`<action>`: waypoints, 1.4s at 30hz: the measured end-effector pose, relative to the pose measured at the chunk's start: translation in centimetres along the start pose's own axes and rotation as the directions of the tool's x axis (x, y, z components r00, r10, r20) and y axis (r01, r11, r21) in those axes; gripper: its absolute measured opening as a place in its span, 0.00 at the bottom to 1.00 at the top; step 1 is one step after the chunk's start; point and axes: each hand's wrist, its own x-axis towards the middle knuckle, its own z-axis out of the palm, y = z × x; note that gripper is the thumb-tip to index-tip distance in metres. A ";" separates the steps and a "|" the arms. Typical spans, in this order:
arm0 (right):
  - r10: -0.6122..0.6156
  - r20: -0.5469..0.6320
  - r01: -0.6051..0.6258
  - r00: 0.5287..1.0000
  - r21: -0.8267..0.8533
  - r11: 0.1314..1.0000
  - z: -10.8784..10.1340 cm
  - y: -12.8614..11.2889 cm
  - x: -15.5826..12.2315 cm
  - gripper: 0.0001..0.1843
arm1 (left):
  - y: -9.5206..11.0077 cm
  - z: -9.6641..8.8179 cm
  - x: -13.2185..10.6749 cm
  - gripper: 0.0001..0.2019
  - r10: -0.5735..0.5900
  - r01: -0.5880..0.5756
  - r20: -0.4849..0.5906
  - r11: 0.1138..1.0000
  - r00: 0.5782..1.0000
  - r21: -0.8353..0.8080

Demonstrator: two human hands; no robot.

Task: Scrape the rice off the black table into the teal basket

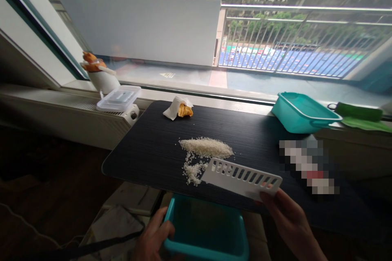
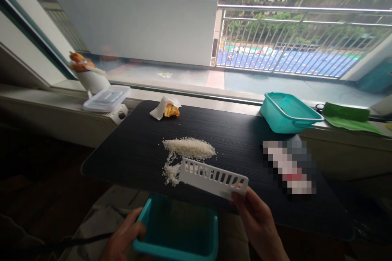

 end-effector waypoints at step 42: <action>-0.052 0.306 0.084 0.951 -0.092 0.992 4.1 -0.7 2.4 0.18 | 0.1 -1.5 -0.1 0.10 -0.024 0.022 0.020 0.994 1.000 0.109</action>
